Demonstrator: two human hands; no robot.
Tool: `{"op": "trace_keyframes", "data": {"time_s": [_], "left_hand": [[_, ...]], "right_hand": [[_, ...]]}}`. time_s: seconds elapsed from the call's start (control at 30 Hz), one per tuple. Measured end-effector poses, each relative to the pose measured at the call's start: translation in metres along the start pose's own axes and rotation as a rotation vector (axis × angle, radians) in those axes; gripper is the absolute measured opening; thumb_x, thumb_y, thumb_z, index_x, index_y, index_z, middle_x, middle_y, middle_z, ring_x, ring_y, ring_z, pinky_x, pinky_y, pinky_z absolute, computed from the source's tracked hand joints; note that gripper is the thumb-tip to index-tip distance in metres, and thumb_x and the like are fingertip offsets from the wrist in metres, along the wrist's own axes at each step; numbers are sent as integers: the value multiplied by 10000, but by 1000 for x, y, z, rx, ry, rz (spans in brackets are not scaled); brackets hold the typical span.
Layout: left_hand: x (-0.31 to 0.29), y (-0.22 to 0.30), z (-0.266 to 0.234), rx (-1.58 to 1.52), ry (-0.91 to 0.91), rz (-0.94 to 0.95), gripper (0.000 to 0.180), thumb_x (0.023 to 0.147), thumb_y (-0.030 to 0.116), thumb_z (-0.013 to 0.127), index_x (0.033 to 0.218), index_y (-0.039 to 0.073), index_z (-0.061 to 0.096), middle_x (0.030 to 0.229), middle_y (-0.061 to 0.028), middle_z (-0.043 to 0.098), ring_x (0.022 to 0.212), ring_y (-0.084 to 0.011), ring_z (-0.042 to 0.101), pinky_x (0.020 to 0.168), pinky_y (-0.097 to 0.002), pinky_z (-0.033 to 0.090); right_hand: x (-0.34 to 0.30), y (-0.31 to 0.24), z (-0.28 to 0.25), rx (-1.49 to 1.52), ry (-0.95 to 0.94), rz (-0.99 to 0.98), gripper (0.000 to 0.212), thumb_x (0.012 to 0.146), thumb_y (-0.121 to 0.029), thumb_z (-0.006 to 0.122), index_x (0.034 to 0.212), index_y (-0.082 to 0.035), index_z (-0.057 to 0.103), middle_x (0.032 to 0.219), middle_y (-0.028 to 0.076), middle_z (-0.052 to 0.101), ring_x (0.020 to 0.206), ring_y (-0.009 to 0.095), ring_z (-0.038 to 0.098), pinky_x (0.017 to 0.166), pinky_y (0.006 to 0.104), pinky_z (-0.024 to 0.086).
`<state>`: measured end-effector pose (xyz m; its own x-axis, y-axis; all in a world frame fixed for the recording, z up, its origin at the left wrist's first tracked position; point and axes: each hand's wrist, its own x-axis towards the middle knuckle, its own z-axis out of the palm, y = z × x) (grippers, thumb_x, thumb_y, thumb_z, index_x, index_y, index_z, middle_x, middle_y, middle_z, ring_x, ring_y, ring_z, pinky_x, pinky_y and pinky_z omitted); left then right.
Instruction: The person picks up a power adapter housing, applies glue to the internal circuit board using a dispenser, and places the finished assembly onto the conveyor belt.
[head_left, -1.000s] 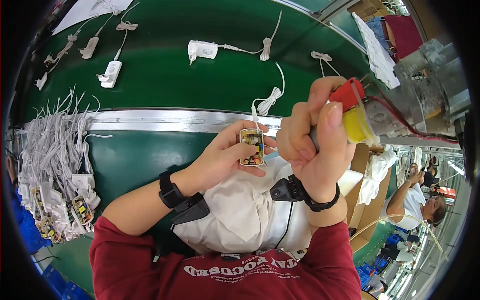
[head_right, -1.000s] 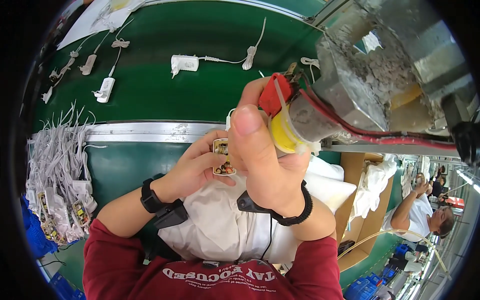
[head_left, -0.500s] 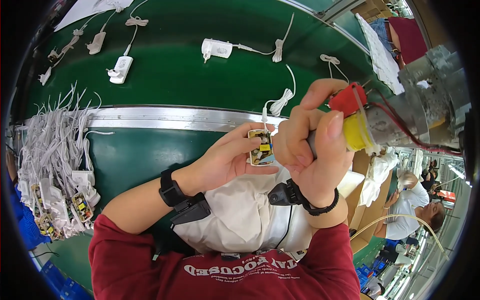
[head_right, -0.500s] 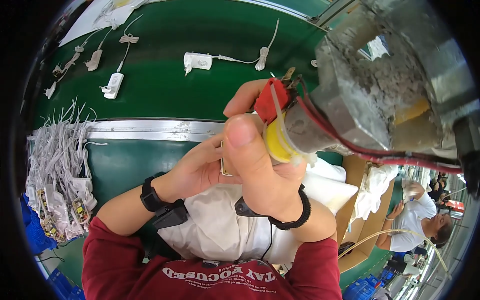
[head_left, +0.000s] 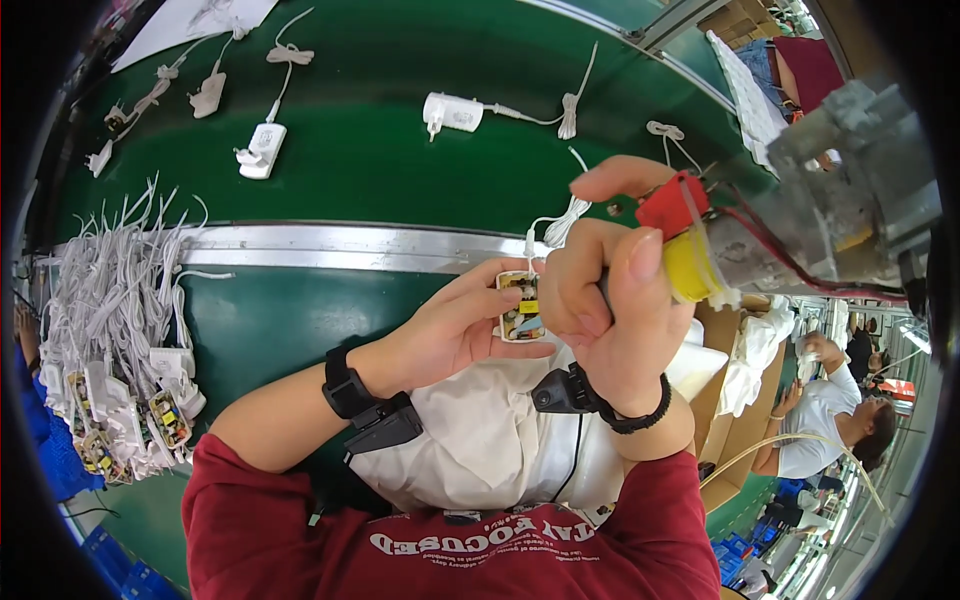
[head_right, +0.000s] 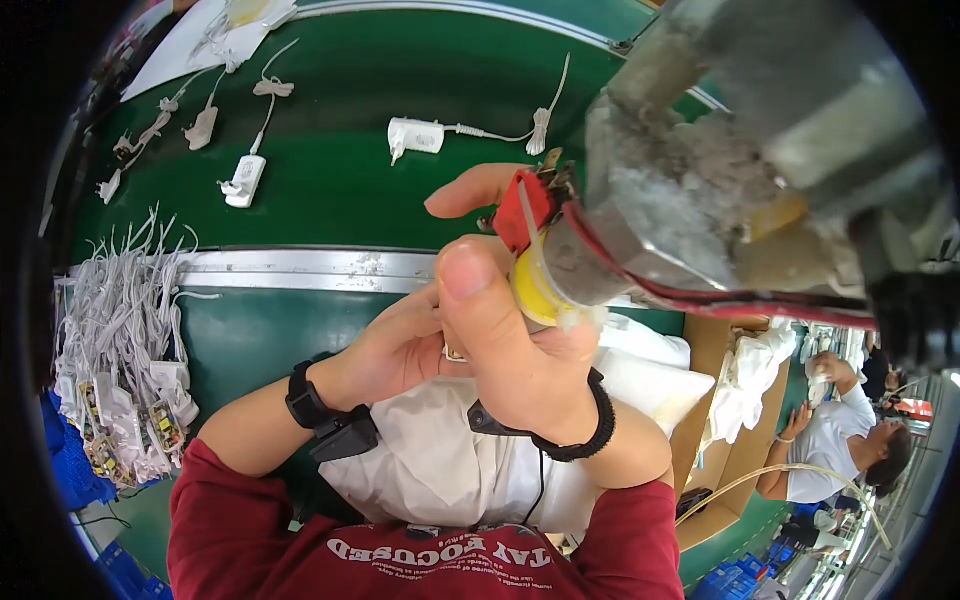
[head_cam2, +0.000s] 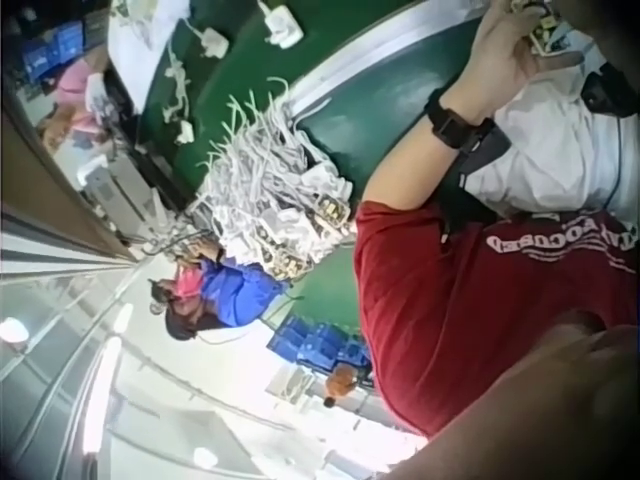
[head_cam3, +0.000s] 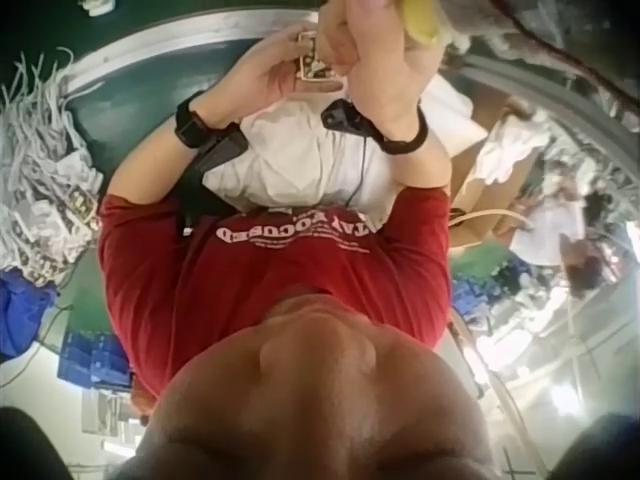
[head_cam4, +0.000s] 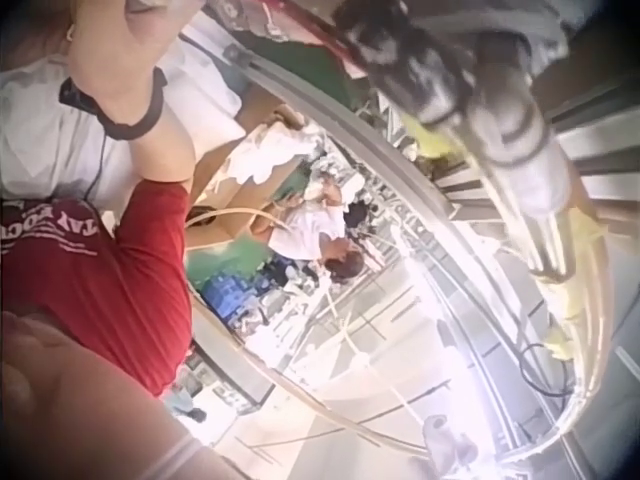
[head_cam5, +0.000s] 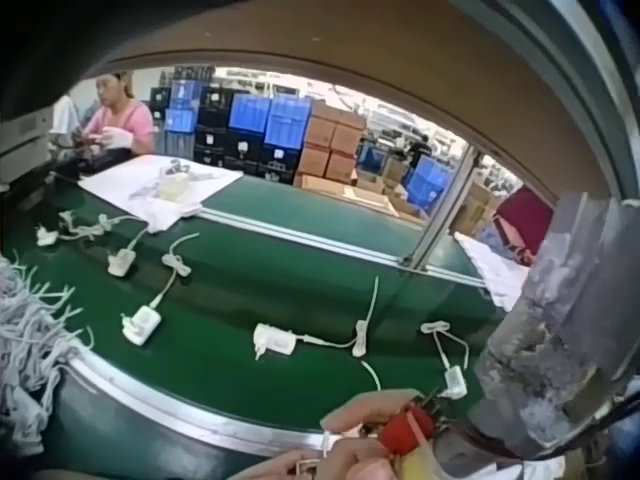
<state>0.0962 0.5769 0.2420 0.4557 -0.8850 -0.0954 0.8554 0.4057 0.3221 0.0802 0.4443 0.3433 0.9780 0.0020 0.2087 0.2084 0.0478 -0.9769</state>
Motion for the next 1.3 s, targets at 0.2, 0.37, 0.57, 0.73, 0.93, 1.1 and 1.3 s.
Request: {"op": "trace_keyframes", "data": {"time_s": [0.2,0.37,0.57,0.73,0.93,1.1,1.3], "left_hand": [[11,17,6,378,90,-40,382,953,141,420,1324,81,357,1246,-103,497,1172,-220,499,990,-389,420],[80,45,2,1611,-264,710,392,949,189,459,1325,94,397,1271,-76,499,1191,-205,466,1000,-334,377],[105,59,-23,374,-393,86,516,898,280,550,1352,103,381,1286,-78,479,1200,-212,436,1043,-367,336],[97,109,-17,1437,175,592,371,832,284,550,1133,68,551,1095,-111,570,1018,-265,518,860,-389,412],[45,125,-13,2144,436,591,281,761,159,638,1005,43,563,834,-178,604,711,-384,581,598,-401,477],[-1,86,15,998,550,146,198,887,188,567,1025,55,518,814,-86,603,671,-192,606,515,-283,468],[-34,41,31,531,519,123,201,911,146,513,1087,56,480,856,-51,588,728,-127,592,470,-195,442]], "right_hand": [[4,-13,5,29,59,-24,420,935,-359,494,1131,2,406,579,-16,383,472,60,332,442,226,266],[2,-22,12,137,140,85,181,895,-118,583,1040,-11,568,948,14,561,874,93,509,763,250,425],[0,-11,16,195,101,212,207,901,-143,591,1061,-13,567,944,31,586,881,97,532,782,257,436],[6,-16,13,209,90,63,199,924,-149,548,1092,-54,500,629,-54,485,443,12,400,412,195,315],[13,-7,14,113,106,-73,201,918,-150,566,1088,-62,506,680,-59,498,493,7,407,439,193,322],[16,-1,20,219,122,-84,198,920,-141,559,1088,-60,491,694,-55,499,514,3,411,448,188,321],[12,-16,28,302,90,14,203,923,-124,544,1096,-58,463,682,-48,485,493,5,406,441,180,309]]}}
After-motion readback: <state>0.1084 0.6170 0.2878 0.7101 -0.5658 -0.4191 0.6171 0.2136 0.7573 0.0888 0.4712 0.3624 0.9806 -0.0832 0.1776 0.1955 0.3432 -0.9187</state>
